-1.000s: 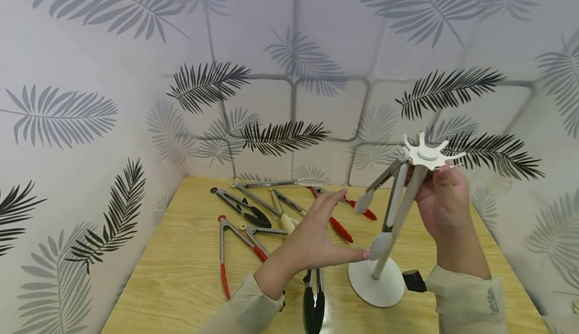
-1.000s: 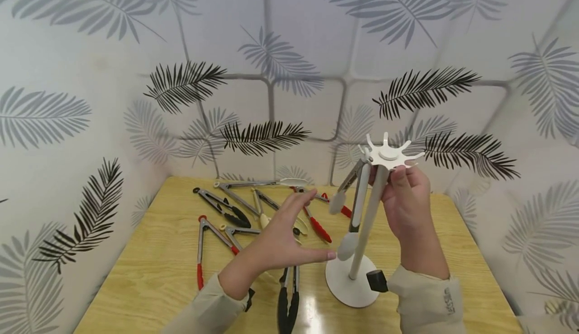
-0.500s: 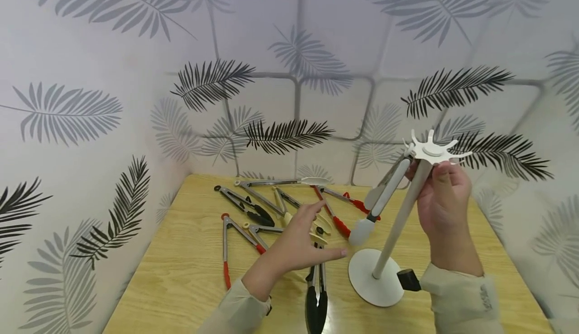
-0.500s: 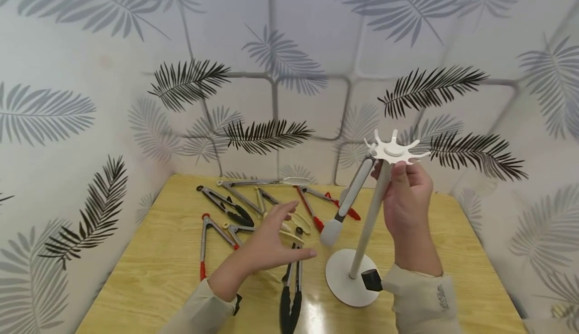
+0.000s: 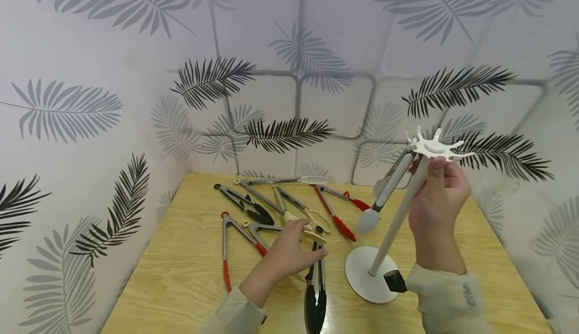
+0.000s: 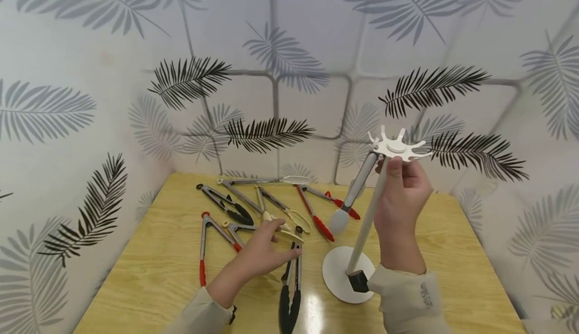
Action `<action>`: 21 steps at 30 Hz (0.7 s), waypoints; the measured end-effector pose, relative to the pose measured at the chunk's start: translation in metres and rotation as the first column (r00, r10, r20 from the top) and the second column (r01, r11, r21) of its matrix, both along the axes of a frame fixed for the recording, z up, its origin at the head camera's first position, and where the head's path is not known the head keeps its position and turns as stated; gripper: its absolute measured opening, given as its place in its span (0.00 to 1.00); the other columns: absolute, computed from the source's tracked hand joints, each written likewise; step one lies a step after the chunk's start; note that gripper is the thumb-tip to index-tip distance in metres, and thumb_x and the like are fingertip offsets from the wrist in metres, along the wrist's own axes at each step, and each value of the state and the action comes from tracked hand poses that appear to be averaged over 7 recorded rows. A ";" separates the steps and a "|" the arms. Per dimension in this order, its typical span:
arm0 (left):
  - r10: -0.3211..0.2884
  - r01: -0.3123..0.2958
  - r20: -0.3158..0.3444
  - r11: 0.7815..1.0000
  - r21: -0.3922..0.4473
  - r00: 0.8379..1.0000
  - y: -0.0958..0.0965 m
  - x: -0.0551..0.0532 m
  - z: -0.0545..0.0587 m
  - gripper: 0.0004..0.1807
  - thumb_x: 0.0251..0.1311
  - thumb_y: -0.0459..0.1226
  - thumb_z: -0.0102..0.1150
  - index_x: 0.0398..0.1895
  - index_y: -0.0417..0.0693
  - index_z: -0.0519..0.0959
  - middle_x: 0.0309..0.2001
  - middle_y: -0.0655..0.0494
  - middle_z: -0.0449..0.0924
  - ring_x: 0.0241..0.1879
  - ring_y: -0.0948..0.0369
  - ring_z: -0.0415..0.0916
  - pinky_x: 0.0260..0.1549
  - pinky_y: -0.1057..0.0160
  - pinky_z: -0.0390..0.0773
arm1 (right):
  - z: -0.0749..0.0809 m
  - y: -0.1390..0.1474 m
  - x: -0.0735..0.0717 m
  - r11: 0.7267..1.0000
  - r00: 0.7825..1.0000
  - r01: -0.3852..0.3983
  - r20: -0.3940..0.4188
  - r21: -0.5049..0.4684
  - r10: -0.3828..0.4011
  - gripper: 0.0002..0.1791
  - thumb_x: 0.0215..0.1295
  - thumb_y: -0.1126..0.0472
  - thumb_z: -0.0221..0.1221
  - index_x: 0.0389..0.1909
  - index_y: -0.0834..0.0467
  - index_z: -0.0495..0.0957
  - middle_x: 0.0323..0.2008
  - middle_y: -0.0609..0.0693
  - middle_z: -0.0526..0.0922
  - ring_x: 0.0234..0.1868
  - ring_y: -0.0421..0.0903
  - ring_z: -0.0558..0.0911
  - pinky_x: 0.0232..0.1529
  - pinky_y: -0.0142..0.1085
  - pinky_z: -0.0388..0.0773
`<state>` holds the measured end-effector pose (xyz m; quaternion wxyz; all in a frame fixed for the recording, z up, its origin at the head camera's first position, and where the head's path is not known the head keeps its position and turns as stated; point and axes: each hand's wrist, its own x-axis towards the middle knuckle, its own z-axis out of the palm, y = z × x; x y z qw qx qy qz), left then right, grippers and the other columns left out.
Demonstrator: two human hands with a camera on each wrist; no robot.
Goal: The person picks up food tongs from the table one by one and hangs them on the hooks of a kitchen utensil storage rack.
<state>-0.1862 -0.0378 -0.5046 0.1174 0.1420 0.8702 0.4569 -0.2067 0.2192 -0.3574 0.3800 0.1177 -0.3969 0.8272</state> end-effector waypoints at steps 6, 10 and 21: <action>0.052 -0.050 -0.040 0.997 0.053 0.998 -0.015 -0.001 -0.009 0.42 0.65 0.58 0.69 0.77 0.49 0.70 0.67 0.41 0.70 0.55 0.47 0.75 0.43 0.53 0.81 | 0.000 -0.004 0.000 1.000 1.000 -0.004 -0.003 -0.003 0.004 0.35 0.49 0.47 0.78 0.41 0.76 0.81 0.32 0.57 0.83 0.34 0.47 0.82 0.41 0.36 0.83; 0.093 -0.088 -0.062 0.992 0.093 0.994 -0.026 -0.002 -0.012 0.33 0.67 0.57 0.69 0.68 0.49 0.77 0.59 0.42 0.74 0.47 0.51 0.73 0.41 0.56 0.76 | -0.001 -0.003 0.001 1.000 1.000 -0.023 -0.010 -0.007 0.023 0.35 0.49 0.48 0.79 0.43 0.76 0.82 0.33 0.57 0.84 0.34 0.47 0.84 0.42 0.36 0.84; 0.286 -0.286 -0.001 0.957 0.058 0.958 -0.052 -0.002 -0.024 0.33 0.66 0.54 0.71 0.65 0.43 0.78 0.58 0.38 0.74 0.52 0.44 0.77 0.45 0.51 0.80 | -0.003 -0.004 0.003 0.999 0.999 -0.042 -0.007 -0.012 0.042 0.33 0.47 0.48 0.79 0.39 0.74 0.81 0.32 0.57 0.85 0.33 0.46 0.85 0.43 0.36 0.86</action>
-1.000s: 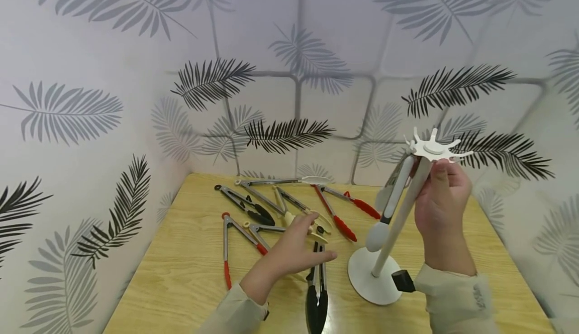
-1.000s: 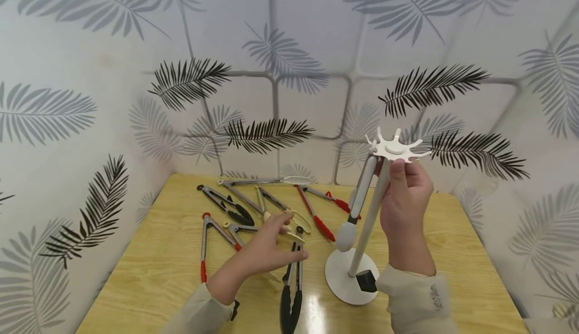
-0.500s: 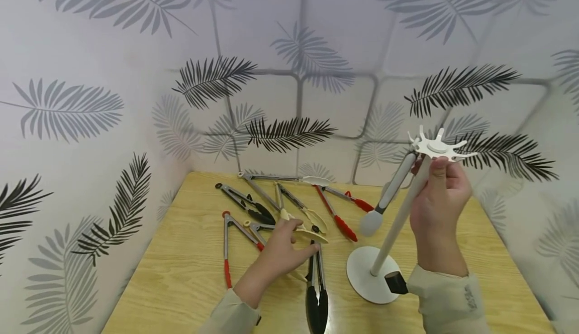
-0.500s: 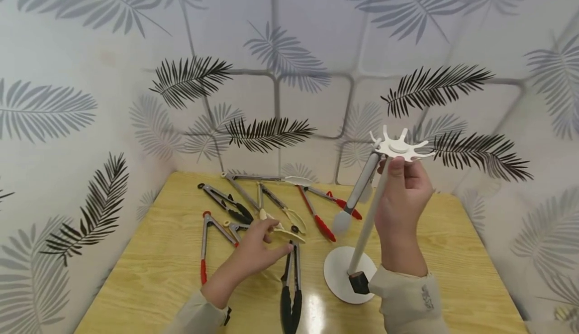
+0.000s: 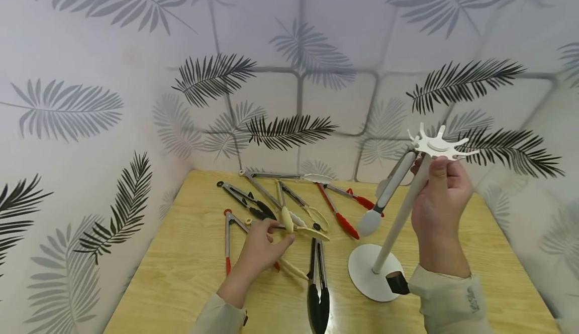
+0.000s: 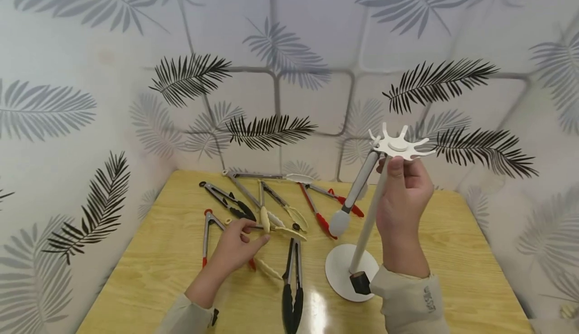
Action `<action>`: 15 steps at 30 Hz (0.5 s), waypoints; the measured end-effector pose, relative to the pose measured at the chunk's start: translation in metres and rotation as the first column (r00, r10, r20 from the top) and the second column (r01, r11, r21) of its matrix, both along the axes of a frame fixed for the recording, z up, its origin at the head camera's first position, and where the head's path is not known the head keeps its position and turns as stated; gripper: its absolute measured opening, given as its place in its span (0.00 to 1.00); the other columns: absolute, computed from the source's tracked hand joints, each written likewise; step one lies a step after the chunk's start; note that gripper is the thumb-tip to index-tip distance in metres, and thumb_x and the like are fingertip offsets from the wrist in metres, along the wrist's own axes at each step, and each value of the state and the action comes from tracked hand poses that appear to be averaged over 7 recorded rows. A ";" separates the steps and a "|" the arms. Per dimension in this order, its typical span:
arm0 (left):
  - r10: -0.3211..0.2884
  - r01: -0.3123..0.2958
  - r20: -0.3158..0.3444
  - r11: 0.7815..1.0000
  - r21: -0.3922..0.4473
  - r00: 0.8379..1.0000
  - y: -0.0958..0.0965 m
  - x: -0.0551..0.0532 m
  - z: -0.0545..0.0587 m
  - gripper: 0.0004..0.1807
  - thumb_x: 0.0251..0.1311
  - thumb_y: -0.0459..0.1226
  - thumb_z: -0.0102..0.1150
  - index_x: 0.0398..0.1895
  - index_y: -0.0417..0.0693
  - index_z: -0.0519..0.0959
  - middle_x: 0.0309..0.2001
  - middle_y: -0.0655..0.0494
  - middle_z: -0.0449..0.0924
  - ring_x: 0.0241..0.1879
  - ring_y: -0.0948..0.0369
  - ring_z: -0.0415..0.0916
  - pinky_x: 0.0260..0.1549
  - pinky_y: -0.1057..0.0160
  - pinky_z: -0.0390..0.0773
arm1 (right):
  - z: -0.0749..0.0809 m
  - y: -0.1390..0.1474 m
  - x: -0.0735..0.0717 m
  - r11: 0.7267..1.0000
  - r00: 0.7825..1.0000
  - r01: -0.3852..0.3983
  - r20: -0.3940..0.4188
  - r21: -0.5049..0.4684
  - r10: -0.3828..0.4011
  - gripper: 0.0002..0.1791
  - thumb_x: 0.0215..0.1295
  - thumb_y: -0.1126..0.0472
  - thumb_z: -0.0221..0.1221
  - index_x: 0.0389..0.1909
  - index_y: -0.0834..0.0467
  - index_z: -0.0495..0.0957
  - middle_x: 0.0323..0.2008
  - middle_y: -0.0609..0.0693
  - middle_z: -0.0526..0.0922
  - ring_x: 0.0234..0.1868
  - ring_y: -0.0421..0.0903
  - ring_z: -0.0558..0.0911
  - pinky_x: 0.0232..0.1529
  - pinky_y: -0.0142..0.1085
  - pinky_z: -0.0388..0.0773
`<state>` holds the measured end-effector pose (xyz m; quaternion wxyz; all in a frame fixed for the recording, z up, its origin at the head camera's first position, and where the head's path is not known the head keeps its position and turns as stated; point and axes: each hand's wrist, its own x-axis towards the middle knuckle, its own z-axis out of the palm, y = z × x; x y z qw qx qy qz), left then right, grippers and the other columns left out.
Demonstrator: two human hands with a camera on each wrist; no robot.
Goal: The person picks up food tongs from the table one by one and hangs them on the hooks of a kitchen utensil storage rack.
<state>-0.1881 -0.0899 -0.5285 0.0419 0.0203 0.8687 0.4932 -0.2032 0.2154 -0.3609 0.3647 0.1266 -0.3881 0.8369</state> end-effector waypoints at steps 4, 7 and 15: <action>0.040 -0.040 0.000 0.999 -0.032 0.999 -0.004 -0.002 -0.002 0.35 0.66 0.55 0.70 0.67 0.41 0.77 0.59 0.38 0.76 0.50 0.44 0.79 0.45 0.48 0.82 | 0.000 -0.001 0.000 1.000 1.000 -0.008 -0.014 -0.002 0.008 0.32 0.49 0.49 0.80 0.38 0.74 0.81 0.32 0.57 0.85 0.33 0.46 0.86 0.42 0.36 0.87; 0.091 -0.092 -0.014 0.991 -0.101 0.996 -0.007 -0.002 -0.005 0.36 0.66 0.56 0.70 0.66 0.39 0.78 0.61 0.37 0.77 0.51 0.45 0.80 0.49 0.45 0.82 | 0.000 -0.003 -0.001 1.000 1.000 -0.014 -0.005 -0.012 0.014 0.31 0.47 0.49 0.80 0.34 0.72 0.80 0.32 0.57 0.85 0.32 0.46 0.85 0.42 0.36 0.86; 0.147 -0.144 -0.005 0.966 -0.217 0.989 -0.017 0.001 -0.020 0.40 0.64 0.59 0.70 0.68 0.39 0.76 0.62 0.33 0.74 0.55 0.39 0.79 0.49 0.40 0.82 | 0.001 -0.002 0.000 0.999 1.000 -0.012 -0.024 -0.034 0.012 0.30 0.46 0.50 0.81 0.33 0.71 0.78 0.33 0.58 0.85 0.33 0.47 0.85 0.41 0.37 0.86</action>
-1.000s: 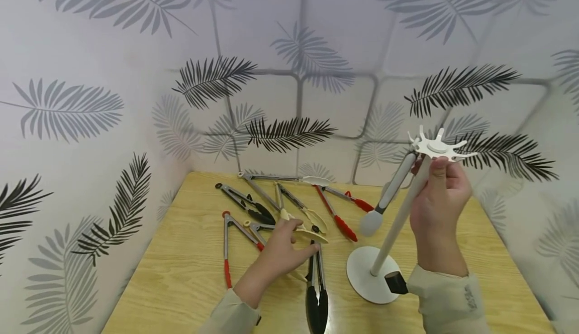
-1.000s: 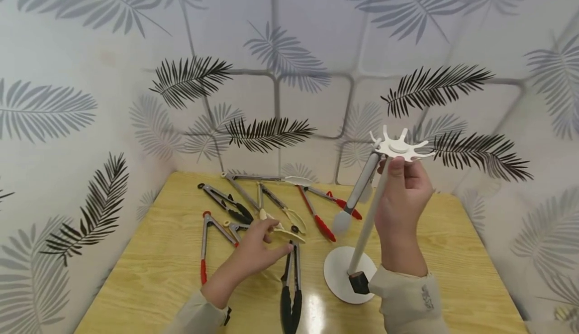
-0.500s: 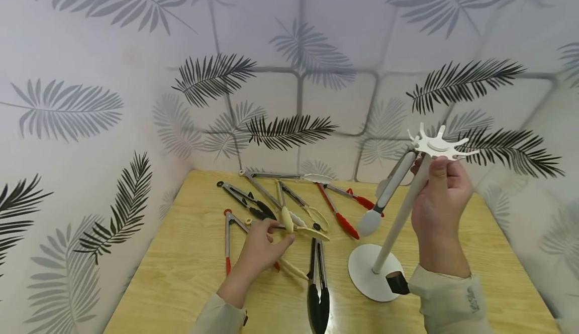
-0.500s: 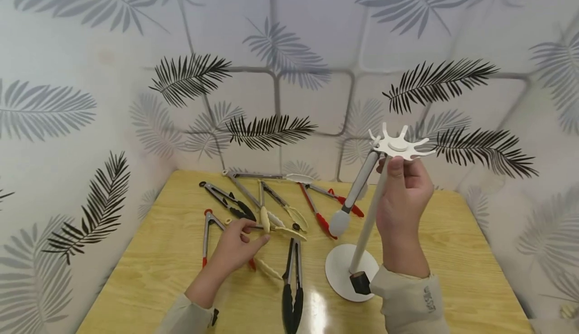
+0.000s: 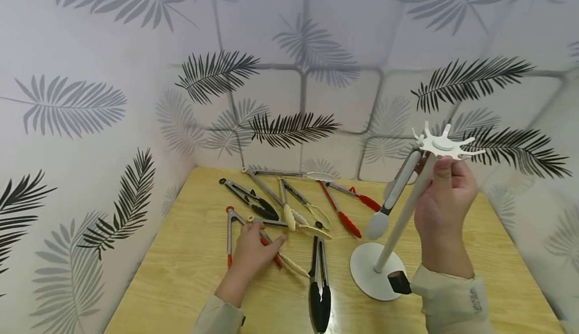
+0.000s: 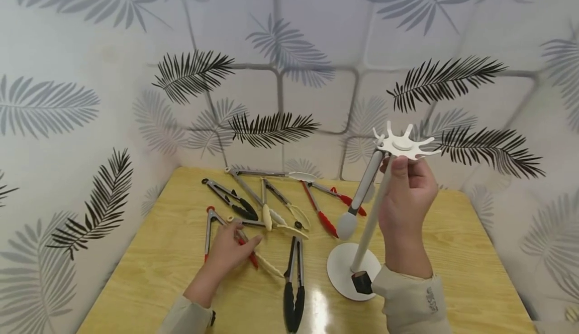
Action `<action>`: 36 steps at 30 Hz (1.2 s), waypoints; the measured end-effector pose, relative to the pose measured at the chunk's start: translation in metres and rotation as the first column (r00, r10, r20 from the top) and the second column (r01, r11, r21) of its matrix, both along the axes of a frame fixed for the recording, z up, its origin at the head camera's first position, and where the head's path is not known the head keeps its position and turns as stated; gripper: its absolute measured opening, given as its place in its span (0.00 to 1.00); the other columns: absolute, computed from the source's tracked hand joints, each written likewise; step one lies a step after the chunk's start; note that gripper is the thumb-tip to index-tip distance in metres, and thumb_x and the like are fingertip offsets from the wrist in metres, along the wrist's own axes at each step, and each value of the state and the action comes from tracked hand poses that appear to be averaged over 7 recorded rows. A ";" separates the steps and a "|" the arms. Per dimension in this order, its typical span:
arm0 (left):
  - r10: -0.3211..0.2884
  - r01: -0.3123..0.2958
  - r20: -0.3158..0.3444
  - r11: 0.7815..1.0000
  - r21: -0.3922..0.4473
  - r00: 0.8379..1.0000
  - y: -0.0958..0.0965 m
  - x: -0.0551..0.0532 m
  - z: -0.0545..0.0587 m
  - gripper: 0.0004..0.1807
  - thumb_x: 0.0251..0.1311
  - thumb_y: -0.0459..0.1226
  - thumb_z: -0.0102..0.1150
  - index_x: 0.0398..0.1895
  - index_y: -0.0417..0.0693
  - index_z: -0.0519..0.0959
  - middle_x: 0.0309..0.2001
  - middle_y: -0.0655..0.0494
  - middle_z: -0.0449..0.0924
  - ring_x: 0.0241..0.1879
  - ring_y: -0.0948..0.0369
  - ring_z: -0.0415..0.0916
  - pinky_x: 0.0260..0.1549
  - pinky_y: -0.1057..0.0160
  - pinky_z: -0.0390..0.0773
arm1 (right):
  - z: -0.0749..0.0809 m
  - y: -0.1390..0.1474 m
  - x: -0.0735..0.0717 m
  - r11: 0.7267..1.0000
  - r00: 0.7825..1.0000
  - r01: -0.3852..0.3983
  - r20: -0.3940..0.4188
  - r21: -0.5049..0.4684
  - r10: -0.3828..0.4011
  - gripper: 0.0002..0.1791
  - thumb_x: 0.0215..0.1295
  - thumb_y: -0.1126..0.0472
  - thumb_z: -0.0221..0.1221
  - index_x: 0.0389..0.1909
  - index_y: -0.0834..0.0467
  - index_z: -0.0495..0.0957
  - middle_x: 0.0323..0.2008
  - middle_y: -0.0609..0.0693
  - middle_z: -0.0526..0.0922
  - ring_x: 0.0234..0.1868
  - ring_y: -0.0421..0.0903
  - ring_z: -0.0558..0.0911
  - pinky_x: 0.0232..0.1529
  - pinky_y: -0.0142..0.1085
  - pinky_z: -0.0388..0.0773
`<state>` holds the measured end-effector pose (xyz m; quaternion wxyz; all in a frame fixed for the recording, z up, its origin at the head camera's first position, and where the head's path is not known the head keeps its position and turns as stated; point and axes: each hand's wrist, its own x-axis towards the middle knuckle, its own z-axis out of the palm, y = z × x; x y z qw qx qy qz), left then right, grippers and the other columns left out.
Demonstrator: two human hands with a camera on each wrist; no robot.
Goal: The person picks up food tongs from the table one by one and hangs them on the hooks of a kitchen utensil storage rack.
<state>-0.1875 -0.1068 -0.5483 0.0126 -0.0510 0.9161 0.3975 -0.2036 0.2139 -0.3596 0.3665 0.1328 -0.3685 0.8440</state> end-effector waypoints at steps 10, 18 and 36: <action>0.094 -0.103 -0.042 0.949 -0.298 0.995 -0.033 -0.011 -0.001 0.51 0.60 0.60 0.71 0.75 0.33 0.68 0.62 0.24 0.70 0.57 0.31 0.71 0.48 0.33 0.77 | -0.001 0.001 0.002 1.000 1.000 -0.005 0.004 0.017 0.005 0.31 0.48 0.51 0.81 0.37 0.74 0.80 0.33 0.58 0.85 0.34 0.47 0.85 0.41 0.37 0.86; 0.176 -0.146 0.065 0.937 -0.317 0.982 -0.035 -0.019 -0.010 0.65 0.57 0.65 0.71 0.83 0.33 0.52 0.68 0.21 0.61 0.64 0.26 0.63 0.55 0.28 0.72 | -0.001 0.000 0.004 1.000 1.000 -0.022 -0.003 -0.016 0.022 0.30 0.47 0.53 0.82 0.32 0.72 0.78 0.33 0.58 0.85 0.34 0.48 0.85 0.42 0.37 0.86; 0.201 -0.175 0.078 0.950 -0.258 0.976 -0.032 -0.030 -0.012 0.63 0.51 0.62 0.75 0.79 0.33 0.58 0.61 0.27 0.64 0.57 0.32 0.66 0.45 0.34 0.77 | -0.001 0.001 0.005 1.000 1.000 -0.023 0.001 0.017 0.023 0.30 0.49 0.52 0.81 0.37 0.73 0.80 0.33 0.57 0.85 0.33 0.47 0.84 0.41 0.38 0.86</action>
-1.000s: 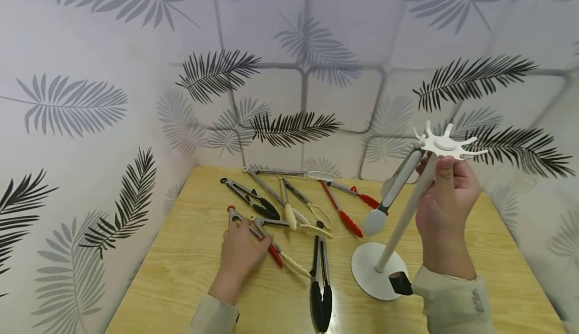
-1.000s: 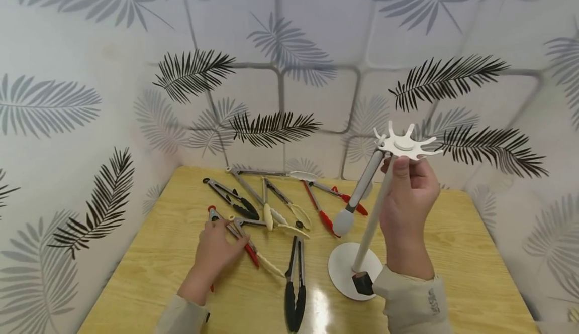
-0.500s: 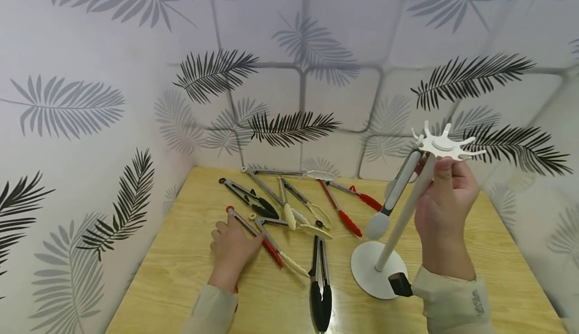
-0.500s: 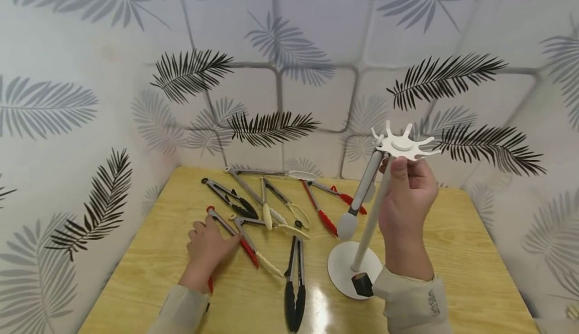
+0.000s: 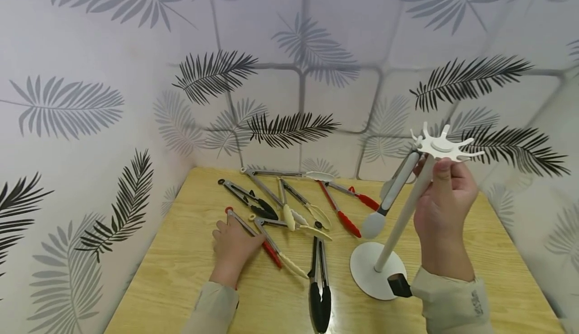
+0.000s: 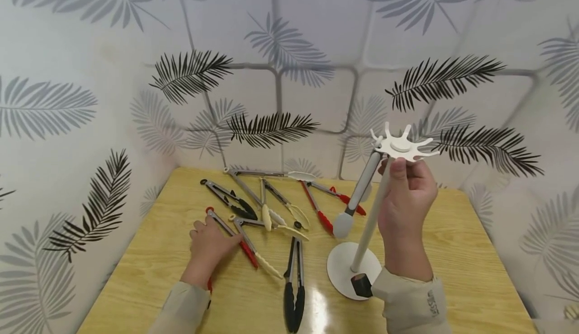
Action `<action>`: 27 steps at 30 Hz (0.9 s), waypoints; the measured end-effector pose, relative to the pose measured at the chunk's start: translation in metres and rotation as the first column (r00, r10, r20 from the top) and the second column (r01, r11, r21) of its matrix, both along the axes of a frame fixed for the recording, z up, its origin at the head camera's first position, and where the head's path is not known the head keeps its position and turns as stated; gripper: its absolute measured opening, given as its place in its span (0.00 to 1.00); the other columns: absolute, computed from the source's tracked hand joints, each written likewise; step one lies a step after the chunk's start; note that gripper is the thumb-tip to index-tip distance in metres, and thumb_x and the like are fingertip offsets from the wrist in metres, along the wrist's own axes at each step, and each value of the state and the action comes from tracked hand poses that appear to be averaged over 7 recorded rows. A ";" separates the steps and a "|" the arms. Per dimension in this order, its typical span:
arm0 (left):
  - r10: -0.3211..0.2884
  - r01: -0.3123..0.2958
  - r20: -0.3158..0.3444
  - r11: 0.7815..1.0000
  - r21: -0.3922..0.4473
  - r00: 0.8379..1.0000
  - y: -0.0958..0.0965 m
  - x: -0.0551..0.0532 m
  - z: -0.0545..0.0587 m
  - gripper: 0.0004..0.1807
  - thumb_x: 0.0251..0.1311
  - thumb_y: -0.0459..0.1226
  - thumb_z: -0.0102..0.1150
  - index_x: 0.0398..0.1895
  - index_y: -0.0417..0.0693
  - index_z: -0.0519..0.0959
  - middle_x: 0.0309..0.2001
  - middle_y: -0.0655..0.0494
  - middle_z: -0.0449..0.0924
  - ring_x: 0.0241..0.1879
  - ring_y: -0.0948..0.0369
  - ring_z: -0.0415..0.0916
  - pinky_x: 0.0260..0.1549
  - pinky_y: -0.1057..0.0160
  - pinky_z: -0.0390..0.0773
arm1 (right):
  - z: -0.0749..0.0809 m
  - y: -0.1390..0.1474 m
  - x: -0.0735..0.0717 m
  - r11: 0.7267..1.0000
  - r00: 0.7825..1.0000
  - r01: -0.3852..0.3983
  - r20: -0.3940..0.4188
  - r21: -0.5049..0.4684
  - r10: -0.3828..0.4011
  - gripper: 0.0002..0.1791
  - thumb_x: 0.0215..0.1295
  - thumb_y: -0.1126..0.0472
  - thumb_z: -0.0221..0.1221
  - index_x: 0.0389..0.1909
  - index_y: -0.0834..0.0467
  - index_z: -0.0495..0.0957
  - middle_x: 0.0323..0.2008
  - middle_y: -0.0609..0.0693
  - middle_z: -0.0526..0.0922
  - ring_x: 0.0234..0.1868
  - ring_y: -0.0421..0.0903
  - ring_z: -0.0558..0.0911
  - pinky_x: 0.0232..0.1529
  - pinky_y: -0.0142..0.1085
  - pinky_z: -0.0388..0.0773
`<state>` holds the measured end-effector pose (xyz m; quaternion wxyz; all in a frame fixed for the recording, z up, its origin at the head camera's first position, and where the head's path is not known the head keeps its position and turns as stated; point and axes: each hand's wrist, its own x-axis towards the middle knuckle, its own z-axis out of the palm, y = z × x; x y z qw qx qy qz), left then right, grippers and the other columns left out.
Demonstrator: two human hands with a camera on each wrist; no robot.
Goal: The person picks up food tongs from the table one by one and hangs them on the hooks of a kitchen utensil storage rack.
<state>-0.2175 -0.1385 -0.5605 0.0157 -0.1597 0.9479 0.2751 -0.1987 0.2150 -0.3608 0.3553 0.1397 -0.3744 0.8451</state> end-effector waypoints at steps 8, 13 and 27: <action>-0.002 0.003 0.038 1.000 -0.027 0.999 -0.002 0.000 0.005 0.65 0.47 0.62 0.79 0.75 0.26 0.59 0.61 0.24 0.64 0.58 0.29 0.67 0.50 0.32 0.78 | -0.002 0.000 0.002 1.000 1.000 0.006 0.013 0.023 -0.006 0.29 0.52 0.52 0.80 0.37 0.72 0.80 0.35 0.57 0.84 0.35 0.46 0.83 0.42 0.36 0.85; -0.017 0.020 0.058 0.998 -0.055 0.998 -0.005 -0.001 0.007 0.62 0.46 0.59 0.80 0.72 0.24 0.62 0.60 0.24 0.65 0.57 0.30 0.68 0.50 0.33 0.78 | -0.001 -0.001 0.001 1.000 1.000 0.001 0.021 0.020 -0.002 0.28 0.50 0.52 0.80 0.35 0.71 0.80 0.35 0.57 0.85 0.34 0.46 0.84 0.42 0.36 0.85; -0.060 0.081 0.187 0.991 -0.109 0.981 -0.021 0.007 0.011 0.61 0.41 0.67 0.79 0.63 0.25 0.70 0.54 0.28 0.69 0.53 0.33 0.72 0.44 0.35 0.80 | 0.001 -0.001 -0.003 0.998 0.997 0.041 0.062 0.044 -0.043 0.29 0.54 0.54 0.78 0.45 0.73 0.82 0.35 0.56 0.84 0.34 0.45 0.82 0.41 0.34 0.84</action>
